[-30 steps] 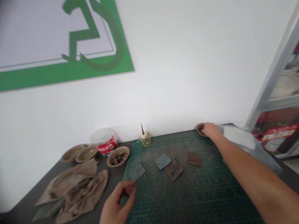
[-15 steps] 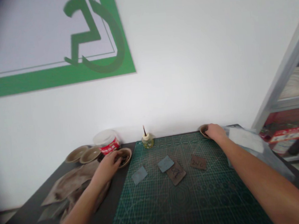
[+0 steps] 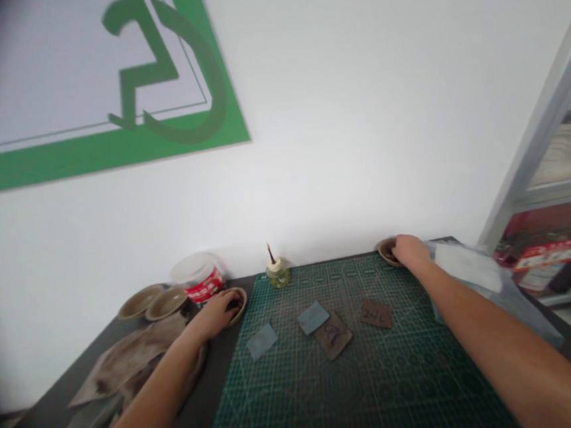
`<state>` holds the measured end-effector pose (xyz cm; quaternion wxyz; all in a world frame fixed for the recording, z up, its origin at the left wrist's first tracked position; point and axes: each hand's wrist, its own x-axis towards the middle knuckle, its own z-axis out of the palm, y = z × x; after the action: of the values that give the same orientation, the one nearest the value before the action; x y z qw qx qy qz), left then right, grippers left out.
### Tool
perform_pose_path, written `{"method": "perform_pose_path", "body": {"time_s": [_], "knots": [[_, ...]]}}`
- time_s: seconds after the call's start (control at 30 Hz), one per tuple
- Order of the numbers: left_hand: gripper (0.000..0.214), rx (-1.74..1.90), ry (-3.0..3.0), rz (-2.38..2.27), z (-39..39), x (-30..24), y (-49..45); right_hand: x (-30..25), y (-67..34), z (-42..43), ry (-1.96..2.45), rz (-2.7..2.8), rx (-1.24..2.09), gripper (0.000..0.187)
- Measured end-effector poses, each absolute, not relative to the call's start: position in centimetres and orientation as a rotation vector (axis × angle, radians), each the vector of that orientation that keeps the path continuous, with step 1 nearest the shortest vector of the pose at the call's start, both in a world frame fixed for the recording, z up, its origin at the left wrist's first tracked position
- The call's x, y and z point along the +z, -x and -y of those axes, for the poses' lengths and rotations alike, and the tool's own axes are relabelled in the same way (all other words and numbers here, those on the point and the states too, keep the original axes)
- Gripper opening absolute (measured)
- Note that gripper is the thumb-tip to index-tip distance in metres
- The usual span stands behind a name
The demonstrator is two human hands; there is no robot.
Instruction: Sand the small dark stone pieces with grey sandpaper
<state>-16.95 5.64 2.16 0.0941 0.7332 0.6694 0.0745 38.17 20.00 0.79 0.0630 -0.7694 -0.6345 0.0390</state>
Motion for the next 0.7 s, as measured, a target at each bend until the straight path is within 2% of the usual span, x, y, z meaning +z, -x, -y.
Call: {"method": "perform_pose_path", "body": {"time_s": [0.4,0.7], "knots": [[0.023,0.094,-2.133,-1.904,-7.0,3.1,17.5,0.6,-38.9,-21.2,2.377,1.883,0.12,0.032],[0.021,0.126,-2.239,-1.846,-6.0,3.7,16.9,0.7,-38.5,-20.6,2.361,1.836,0.097,0.032]]}}
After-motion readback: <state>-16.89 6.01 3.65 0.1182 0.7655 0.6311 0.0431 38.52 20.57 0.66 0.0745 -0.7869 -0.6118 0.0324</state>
